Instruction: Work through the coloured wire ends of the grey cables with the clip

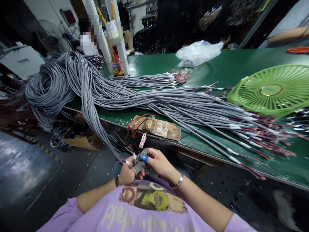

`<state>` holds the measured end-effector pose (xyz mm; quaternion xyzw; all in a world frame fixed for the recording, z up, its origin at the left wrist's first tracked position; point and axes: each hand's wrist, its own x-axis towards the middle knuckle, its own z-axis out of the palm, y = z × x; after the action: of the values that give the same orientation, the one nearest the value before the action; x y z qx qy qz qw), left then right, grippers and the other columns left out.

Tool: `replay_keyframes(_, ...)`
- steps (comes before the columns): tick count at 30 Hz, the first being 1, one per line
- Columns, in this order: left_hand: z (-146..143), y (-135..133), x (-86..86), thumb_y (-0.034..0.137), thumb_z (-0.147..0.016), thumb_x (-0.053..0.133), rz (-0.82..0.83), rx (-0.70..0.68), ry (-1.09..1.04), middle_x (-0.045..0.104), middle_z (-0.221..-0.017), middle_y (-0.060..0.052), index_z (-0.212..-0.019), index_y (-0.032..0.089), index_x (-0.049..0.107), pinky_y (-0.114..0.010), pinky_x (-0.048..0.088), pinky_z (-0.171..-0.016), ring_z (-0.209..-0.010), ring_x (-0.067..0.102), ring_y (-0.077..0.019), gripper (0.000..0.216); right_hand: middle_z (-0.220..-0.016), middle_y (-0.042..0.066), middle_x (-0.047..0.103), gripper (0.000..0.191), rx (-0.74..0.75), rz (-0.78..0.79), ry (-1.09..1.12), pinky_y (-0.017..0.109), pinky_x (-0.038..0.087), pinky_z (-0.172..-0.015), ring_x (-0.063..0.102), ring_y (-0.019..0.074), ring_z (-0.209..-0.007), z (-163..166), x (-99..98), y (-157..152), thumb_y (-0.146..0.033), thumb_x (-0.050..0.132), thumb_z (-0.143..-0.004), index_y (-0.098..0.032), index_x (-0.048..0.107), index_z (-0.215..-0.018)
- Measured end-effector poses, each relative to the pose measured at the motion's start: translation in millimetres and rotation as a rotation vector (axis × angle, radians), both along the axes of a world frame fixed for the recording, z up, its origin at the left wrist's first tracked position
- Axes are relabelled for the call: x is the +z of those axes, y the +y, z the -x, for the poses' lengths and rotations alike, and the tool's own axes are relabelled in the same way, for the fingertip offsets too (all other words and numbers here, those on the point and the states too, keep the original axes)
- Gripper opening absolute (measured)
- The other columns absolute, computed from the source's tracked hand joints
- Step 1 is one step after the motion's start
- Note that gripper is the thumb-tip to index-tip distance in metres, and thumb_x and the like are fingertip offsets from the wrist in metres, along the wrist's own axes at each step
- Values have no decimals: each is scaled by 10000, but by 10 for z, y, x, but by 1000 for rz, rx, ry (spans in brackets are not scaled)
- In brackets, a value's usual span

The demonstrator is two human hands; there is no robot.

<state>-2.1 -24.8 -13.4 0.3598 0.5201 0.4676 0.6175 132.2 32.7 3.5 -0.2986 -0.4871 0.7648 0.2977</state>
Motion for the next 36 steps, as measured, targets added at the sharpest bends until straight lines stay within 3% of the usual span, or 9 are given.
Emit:
replay_keyframes(4, 36, -7, 12, 476, -645, 729, 41, -83, -33, 577, -430, 1, -631, 151, 563, -180, 330, -345, -327, 498, -94, 365, -622, 13, 645, 242, 9, -90, -103, 248, 403, -540, 530, 118, -545, -29, -11, 33, -385, 710, -712, -150, 652, -703)
replay_keyframes(8, 21, -12, -66, 489, -685, 694, -10, 130, -90, 589, -443, 3, -676, 153, 568, -171, 295, -326, -316, 489, -87, 359, -550, -17, 584, 271, -129, -48, -101, 233, 356, -514, 452, 88, -505, 1, -64, 9, -404, 725, -696, -151, 633, -671)
replay_keyframes(14, -3, 25, 12, 465, -686, 699, -41, 267, -198, 598, -455, 14, -715, 159, 556, -163, 276, -306, -305, 482, -82, 339, -599, -5, 567, 382, -232, 246, 136, 231, 419, -524, 443, 79, -506, 5, -220, 104, -536, 682, -700, -157, 628, -681)
replay_keyframes(17, -25, 63, 101, 467, -665, 709, -36, 294, -210, 575, -436, 27, -687, 157, 544, -162, 270, -300, -290, 456, -71, 351, -682, 26, 608, 439, -189, 381, 176, 230, 424, -505, 466, 87, -525, 33, -203, 200, -593, 679, -665, -159, 634, -722)
replay_keyframes(20, -61, 104, 154, 475, -649, 712, -34, 300, -210, 570, -435, 29, -683, 153, 547, -162, 264, -299, -285, 448, -66, 364, -609, -2, 558, 416, -125, 277, 149, 217, 368, -472, 421, 80, -497, 96, -124, 255, -556, 703, -661, -153, 624, -729)
replay_keyframes(24, -87, 150, 164, 453, -660, 705, -47, 329, -228, 574, -438, 28, -687, 153, 548, -155, 251, -293, -286, 453, -67, 340, -486, -37, 470, 408, -348, 4, 4, 219, 282, -456, 335, 68, -450, 169, -110, 284, -546, 676, -699, -156, 589, -623)
replay_keyframes(26, -85, 168, 158, 431, -669, 705, -44, 343, -237, 575, -440, 31, -692, 158, 543, -154, 278, -299, -290, 451, -66, 318, -480, -32, 470, 440, -410, -18, 16, 226, 305, -477, 366, 81, -465, 195, -150, 305, -590, 631, -715, -165, 591, -610)
replay_keyframes(32, -80, 187, 114, 443, -658, 707, -31, 334, -233, 575, -440, 34, -706, 163, 537, -150, 282, -297, -290, 441, -63, 331, -665, 19, 605, 409, -277, 296, 280, 245, 399, -546, 497, 123, -591, 269, -211, 402, -566, 710, -648, -176, 678, -766)
replay_keyframes(36, -80, 178, 63, 421, -669, 697, -14, 322, -198, 576, -445, 34, -704, 160, 536, -149, 264, -295, -289, 438, -60, 308, -664, 13, 621, 341, -326, 340, 347, 233, 410, -577, 512, 114, -615, 308, -226, 434, -465, 773, -626, -164, 693, -766)
